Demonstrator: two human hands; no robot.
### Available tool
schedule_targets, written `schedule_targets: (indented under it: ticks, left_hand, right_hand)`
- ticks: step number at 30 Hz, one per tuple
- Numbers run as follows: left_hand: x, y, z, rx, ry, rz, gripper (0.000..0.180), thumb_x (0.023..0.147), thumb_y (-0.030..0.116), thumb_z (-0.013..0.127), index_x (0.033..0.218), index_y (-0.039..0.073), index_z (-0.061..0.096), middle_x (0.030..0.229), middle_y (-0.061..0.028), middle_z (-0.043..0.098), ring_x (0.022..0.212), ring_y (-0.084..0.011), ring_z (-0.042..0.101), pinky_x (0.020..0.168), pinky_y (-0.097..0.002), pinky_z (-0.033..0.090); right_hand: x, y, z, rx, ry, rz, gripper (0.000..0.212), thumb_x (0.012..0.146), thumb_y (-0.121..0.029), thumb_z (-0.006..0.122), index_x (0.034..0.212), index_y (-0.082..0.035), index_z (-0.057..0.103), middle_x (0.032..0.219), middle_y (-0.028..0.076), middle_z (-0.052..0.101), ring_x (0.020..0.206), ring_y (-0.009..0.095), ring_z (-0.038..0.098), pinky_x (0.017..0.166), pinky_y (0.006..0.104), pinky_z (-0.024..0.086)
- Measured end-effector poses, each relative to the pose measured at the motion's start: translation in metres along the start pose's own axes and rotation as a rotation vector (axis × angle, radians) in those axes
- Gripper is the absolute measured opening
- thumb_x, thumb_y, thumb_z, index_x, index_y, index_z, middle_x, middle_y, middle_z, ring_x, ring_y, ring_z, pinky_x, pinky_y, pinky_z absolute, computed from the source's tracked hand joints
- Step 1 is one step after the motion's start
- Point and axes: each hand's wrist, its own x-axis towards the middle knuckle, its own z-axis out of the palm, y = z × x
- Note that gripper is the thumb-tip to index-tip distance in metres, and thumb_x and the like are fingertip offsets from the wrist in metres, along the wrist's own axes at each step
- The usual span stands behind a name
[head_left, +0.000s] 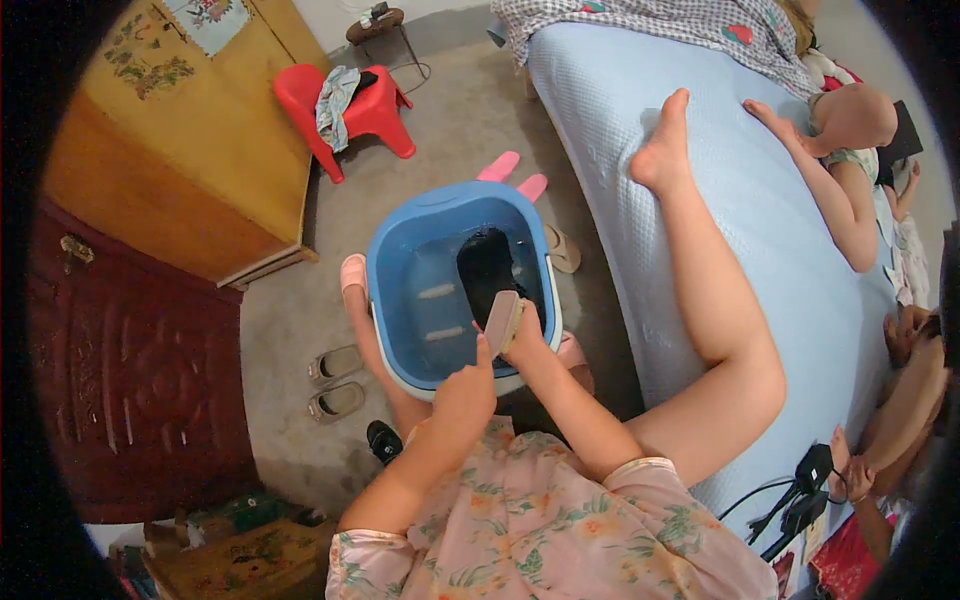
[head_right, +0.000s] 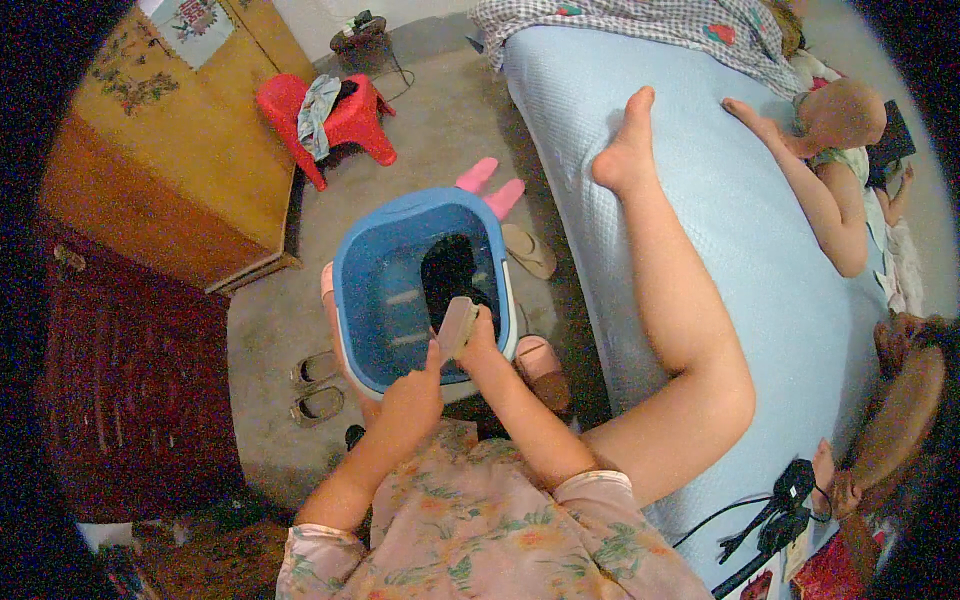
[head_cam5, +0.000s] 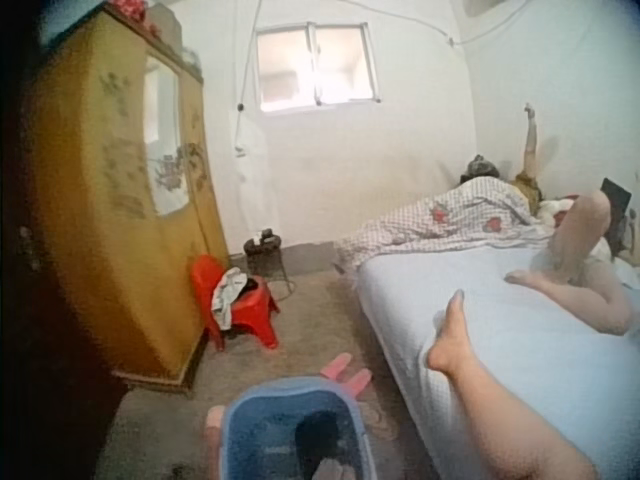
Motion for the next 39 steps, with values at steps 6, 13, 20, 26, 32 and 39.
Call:
schedule_targets:
  ticks: [6,13,20,26,32,39]
  left_hand:
    - [0.063,-0.004,-0.004,-0.035,-0.064,-0.097,0.053,0.069,0.006,0.045,0.119,-0.004,0.028,0.075,-0.0225,0.056,0.067,-0.0355,0.056,0.059,-0.042,0.046]
    - [0.155,-0.037,0.026,-0.117,-0.131,-0.261,0.028,0.073,0.009,0.042,0.098,-0.004,0.046,0.088,-0.0223,0.054,0.082,-0.035,0.054,0.07,-0.0407,0.044]
    - [0.216,-0.068,0.05,-0.146,-0.195,-0.235,0.029,0.07,0.009,0.045,0.097,-0.001,0.048,0.093,-0.022,0.053,0.085,-0.035,0.053,0.073,-0.0392,0.043]
    - [0.187,-0.05,0.017,-0.153,-0.322,-0.178,0.046,0.066,0.004,0.044,0.112,0.002,0.04,0.092,-0.0234,0.053,0.086,-0.0356,0.052,0.073,-0.0386,0.043]
    - [0.103,-0.044,0.002,-0.318,-0.306,-0.065,0.056,0.068,0.003,0.039,0.123,0.011,0.029,0.082,-0.0274,0.053,0.075,-0.0389,0.054,0.065,-0.0413,0.043]
    - [0.036,-0.04,-0.007,-0.527,-0.282,0.112,0.057,0.069,0.002,0.038,0.124,0.016,0.028,0.084,-0.0258,0.053,0.076,-0.0343,0.055,0.069,-0.0351,0.042]
  right_hand:
    - [0.014,-0.004,-0.013,0.085,-0.059,0.057,0.043,0.081,-0.037,0.028,0.113,-0.01,0.038,0.106,0.011,0.043,0.095,0.028,0.043,0.08,0.042,0.037]
    - [0.006,0.001,0.0,0.061,0.124,0.094,0.049,0.081,-0.045,0.026,0.112,-0.009,0.036,0.106,0.011,0.044,0.095,0.025,0.044,0.075,0.0405,0.039]
    - [0.012,0.002,-0.006,0.033,0.134,0.113,0.046,0.08,-0.046,0.029,0.106,-0.01,0.041,0.098,0.009,0.048,0.084,0.025,0.048,0.066,0.0367,0.041]
    - [0.009,-0.001,-0.006,0.054,0.094,0.086,0.047,0.079,-0.044,0.03,0.107,-0.008,0.041,0.095,0.01,0.049,0.082,0.026,0.048,0.065,0.0359,0.041]
    - [0.002,0.001,-0.004,0.017,0.046,0.046,0.042,0.081,-0.042,0.024,0.109,-0.015,0.041,0.1,0.006,0.047,0.09,0.023,0.045,0.072,0.0418,0.038]
    - [0.003,-0.003,-0.003,0.075,-0.068,0.006,0.038,0.081,-0.038,0.028,0.103,-0.013,0.045,0.094,0.01,0.049,0.082,0.028,0.048,0.062,0.0434,0.042]
